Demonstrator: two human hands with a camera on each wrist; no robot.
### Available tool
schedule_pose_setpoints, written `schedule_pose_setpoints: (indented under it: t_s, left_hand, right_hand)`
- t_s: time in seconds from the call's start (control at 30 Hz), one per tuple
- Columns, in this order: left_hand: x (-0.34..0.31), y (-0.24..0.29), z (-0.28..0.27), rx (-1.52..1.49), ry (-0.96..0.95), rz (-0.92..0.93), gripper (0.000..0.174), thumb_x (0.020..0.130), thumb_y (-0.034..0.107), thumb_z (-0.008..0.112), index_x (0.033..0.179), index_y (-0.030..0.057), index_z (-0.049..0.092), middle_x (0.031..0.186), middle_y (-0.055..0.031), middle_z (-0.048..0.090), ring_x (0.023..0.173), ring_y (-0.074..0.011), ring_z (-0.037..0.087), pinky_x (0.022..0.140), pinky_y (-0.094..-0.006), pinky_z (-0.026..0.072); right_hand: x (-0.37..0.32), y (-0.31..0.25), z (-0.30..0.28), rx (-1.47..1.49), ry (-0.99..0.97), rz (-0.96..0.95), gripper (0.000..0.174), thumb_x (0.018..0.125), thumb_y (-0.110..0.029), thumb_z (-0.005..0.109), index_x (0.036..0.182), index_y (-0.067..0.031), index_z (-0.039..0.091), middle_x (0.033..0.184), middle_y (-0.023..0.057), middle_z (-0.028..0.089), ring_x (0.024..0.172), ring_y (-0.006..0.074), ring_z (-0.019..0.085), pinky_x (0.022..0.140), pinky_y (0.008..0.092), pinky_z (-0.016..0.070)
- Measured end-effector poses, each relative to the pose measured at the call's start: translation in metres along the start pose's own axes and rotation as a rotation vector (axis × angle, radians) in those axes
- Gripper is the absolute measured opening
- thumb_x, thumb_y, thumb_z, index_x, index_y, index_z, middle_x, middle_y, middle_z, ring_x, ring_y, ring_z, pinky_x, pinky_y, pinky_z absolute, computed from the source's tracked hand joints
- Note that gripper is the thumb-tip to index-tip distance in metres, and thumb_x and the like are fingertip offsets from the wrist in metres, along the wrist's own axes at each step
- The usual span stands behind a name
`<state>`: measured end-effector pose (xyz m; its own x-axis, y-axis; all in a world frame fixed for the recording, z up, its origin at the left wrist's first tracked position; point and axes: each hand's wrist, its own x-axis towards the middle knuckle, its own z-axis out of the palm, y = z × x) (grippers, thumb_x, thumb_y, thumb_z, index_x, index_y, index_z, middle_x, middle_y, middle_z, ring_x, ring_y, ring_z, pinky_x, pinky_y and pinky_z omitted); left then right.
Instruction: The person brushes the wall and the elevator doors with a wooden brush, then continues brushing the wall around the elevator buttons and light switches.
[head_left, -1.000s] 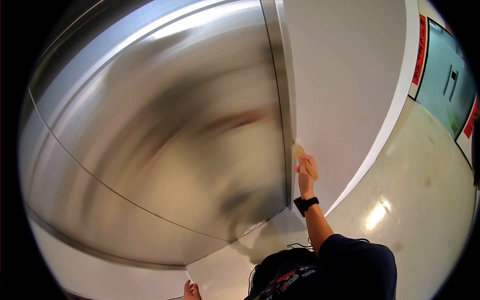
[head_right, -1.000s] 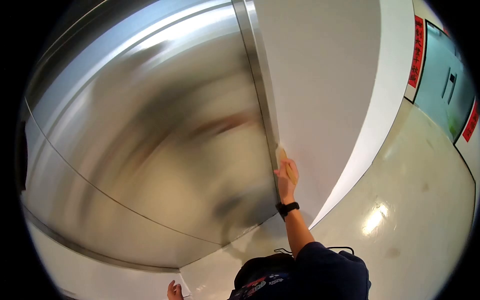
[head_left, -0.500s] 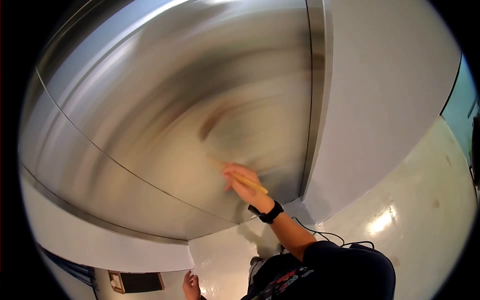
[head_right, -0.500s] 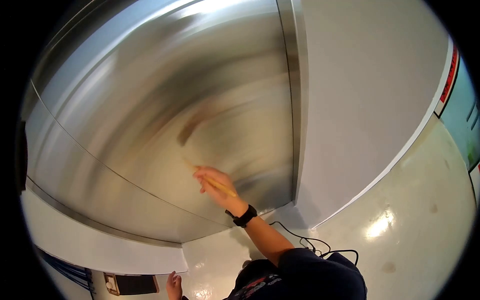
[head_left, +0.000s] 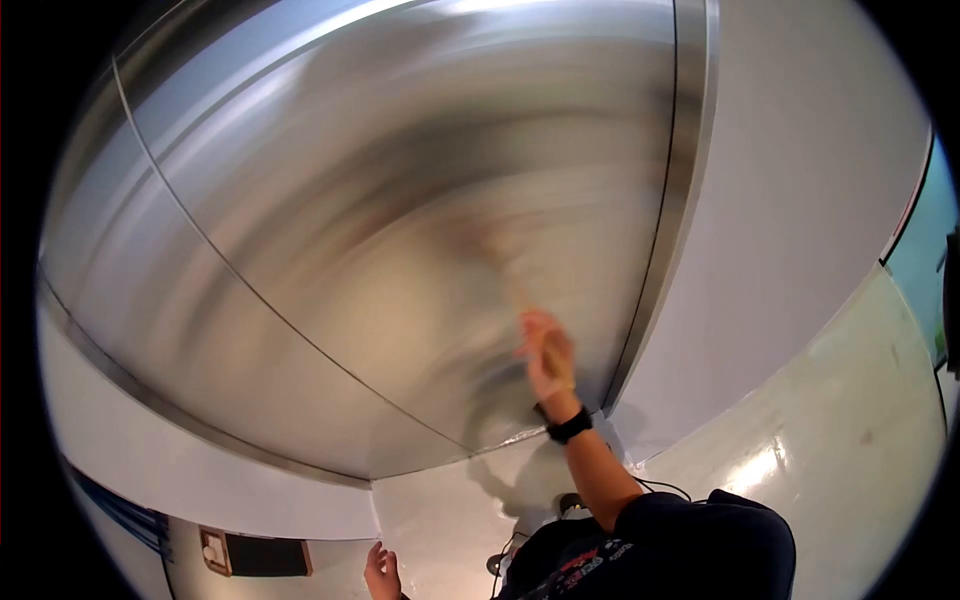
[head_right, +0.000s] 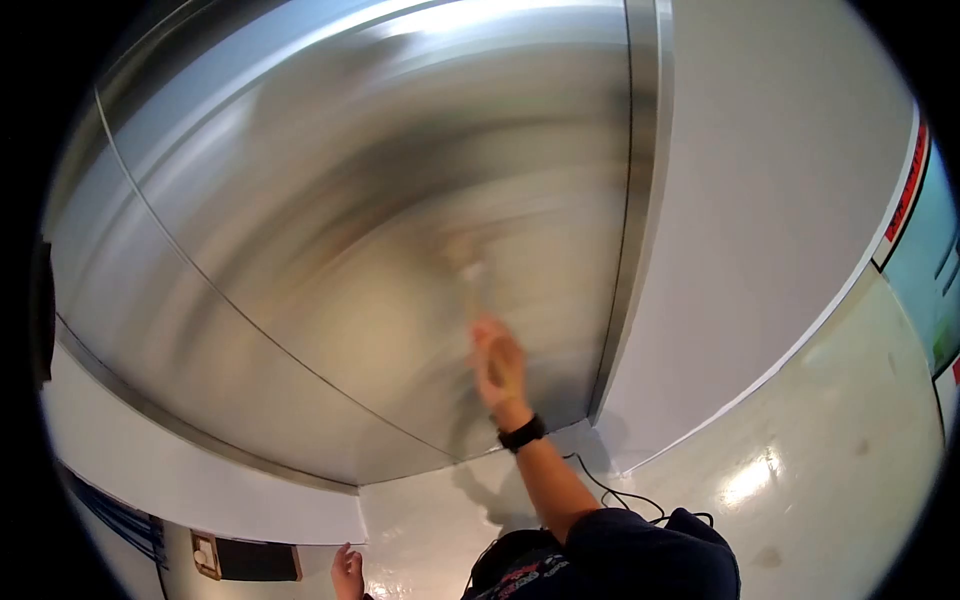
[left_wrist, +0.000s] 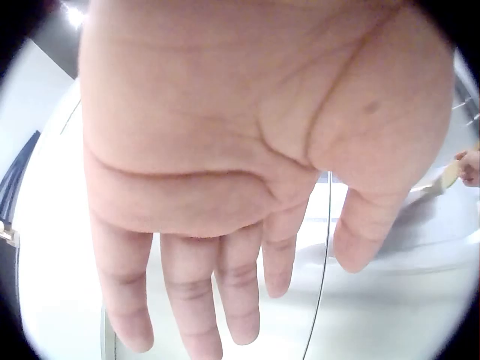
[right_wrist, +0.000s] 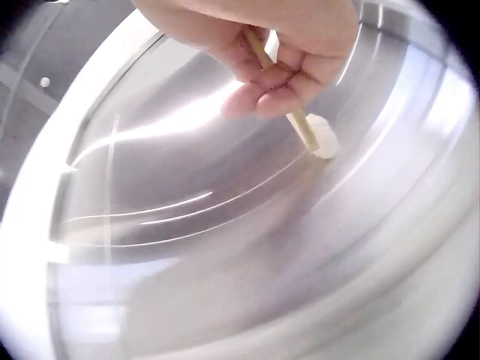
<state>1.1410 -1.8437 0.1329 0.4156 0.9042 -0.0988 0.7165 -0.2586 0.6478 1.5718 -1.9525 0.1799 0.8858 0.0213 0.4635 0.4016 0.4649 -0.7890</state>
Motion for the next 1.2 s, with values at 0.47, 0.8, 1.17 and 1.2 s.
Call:
schedule_pose_setpoints:
  t_s: [0.47,0.8,1.17,1.2]
  left_hand:
    - [-0.006,-0.078,-0.085,-0.093,0.13,-0.262,0.037,0.087,0.021,0.054,0.12,0.0058,0.051,0.102,-0.0171,0.062,0.094,-0.0273,0.057,0.081,-0.0341,0.0446]
    - [0.025,-0.155,-0.172,-0.212,0.254,-0.201,0.04,0.088,0.024,0.053,0.122,0.0038,0.049,0.108,-0.0195,0.059,0.099,-0.0288,0.055,0.084,-0.0357,0.0431]
    - [-0.046,-0.273,-0.241,-0.152,0.442,-0.421,0.041,0.088,0.026,0.052,0.124,0.0065,0.048,0.11,-0.0209,0.057,0.101,-0.0296,0.056,0.085,-0.0375,0.0433]
    - [-0.057,-0.284,-0.242,-0.159,0.452,-0.439,0.041,0.088,0.026,0.052,0.124,0.0065,0.048,0.111,-0.0207,0.057,0.102,-0.0298,0.055,0.086,-0.038,0.0432]
  right_hand:
    - [-0.011,-0.011,0.063,-0.084,0.393,-0.06,0.015,0.088,-0.009,0.052,0.099,-0.0006,0.056,0.084,0.006,0.058,0.054,0.01,0.053,0.053,0.0212,0.046]
    - [-0.107,0.007,0.227,0.043,-0.302,0.165,0.015,0.089,-0.008,0.048,0.1,-0.0026,0.057,0.084,0.0031,0.057,0.063,0.0111,0.055,0.061,0.024,0.0484]
    - [-0.173,0.031,0.343,-0.099,-0.264,0.046,0.011,0.089,-0.009,0.05,0.096,-0.0053,0.058,0.092,0.0034,0.056,0.065,0.0092,0.054,0.058,0.0224,0.0466]
    - [-0.185,0.028,0.353,-0.071,-0.398,0.19,0.012,0.089,-0.01,0.05,0.097,-0.0051,0.058,0.093,0.0033,0.056,0.064,0.0095,0.055,0.058,0.022,0.046]
